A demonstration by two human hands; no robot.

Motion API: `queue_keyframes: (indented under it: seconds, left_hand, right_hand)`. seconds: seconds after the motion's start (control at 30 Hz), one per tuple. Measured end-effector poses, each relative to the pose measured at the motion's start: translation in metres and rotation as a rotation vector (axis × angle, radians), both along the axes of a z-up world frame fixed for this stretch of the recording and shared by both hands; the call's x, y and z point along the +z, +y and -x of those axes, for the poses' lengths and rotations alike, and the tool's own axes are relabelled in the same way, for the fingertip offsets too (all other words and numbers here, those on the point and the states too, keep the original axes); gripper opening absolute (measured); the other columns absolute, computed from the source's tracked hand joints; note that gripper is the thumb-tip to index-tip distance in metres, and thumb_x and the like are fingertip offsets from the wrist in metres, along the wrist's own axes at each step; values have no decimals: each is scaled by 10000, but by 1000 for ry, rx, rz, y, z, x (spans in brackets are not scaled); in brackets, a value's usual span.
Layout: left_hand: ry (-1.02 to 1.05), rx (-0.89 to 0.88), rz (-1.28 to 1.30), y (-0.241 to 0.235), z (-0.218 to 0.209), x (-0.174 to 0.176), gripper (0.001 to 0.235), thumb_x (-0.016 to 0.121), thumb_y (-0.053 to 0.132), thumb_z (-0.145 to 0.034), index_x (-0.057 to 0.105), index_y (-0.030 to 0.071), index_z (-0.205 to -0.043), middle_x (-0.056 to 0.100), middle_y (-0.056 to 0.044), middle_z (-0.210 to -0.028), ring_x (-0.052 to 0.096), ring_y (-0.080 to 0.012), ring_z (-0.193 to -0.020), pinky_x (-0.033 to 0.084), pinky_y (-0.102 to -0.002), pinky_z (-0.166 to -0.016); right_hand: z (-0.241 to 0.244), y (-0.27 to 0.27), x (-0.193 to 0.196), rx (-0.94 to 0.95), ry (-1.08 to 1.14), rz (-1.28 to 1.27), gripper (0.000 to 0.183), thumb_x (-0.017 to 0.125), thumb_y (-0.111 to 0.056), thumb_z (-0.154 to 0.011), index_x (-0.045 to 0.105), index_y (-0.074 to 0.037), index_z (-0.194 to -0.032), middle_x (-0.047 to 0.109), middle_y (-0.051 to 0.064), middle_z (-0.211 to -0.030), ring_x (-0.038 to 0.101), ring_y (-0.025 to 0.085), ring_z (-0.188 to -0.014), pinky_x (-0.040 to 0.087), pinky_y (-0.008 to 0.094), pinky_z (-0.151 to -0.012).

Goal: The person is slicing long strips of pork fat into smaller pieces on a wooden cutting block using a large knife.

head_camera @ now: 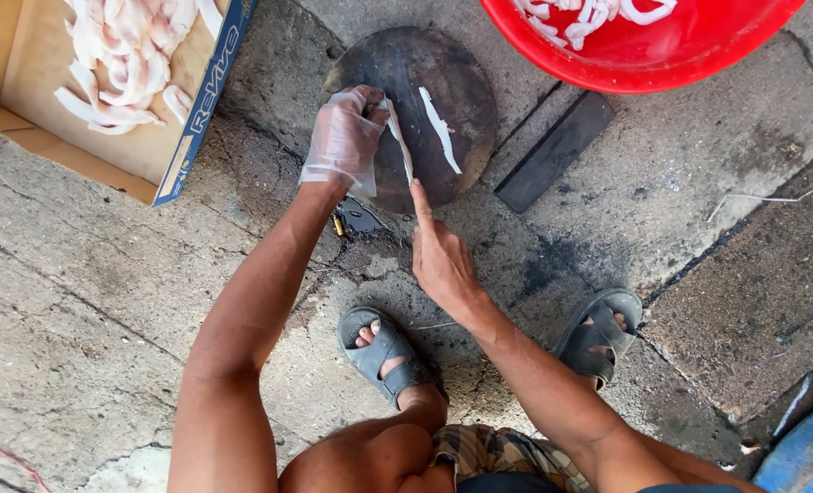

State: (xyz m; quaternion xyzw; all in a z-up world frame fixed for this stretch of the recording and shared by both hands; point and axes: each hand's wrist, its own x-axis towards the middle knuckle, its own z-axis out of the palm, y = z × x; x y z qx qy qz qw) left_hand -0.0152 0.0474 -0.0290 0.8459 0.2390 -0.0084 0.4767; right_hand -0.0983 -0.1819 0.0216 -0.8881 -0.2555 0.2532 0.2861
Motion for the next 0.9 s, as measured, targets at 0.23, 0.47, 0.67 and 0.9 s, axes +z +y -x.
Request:
queue_keyframes:
  seconds: [0.23,0.47,0.67,0.9]
  left_hand:
    - [-58,-65,-68,4,-3,0,122,731,83,-885,751,108,-1003,760,-21,-967,721,-150,-823,591,-297,-699]
    - [-156,-103,-157,6,-9,-12,140,686,51,-866,659,143,-765,649,29,-718,565,-87,-616,487,-307,-529]
    - [-92,-135,-163,6,-16,-16,239,663,-7,-845,569,150,-692,606,38,-673,538,-92,-578,540,-263,-506]
    - [-138,-195,-255,9,-22,-24,136,647,3,-783,695,128,-803,690,18,-724,617,-109,-614,566,-275,-546]
  right_hand:
    - [-4,3,6,8,88,76,792,546,-91,-1116,10,-217,-1685,498,-41,-631,453,96,-473,418,227,-407]
    - [-12,7,14,22,149,131,840,546,-83,-1103,-47,-243,-1675,540,31,-629,526,157,-490,480,303,-449]
    - [-15,11,19,34,176,168,831,535,-86,-1113,-57,-230,-1678,487,-13,-619,465,116,-476,437,257,-424]
    - [-18,15,19,41,218,174,869,560,-64,-1101,-70,-231,-1676,504,-14,-603,481,122,-463,471,258,-426]
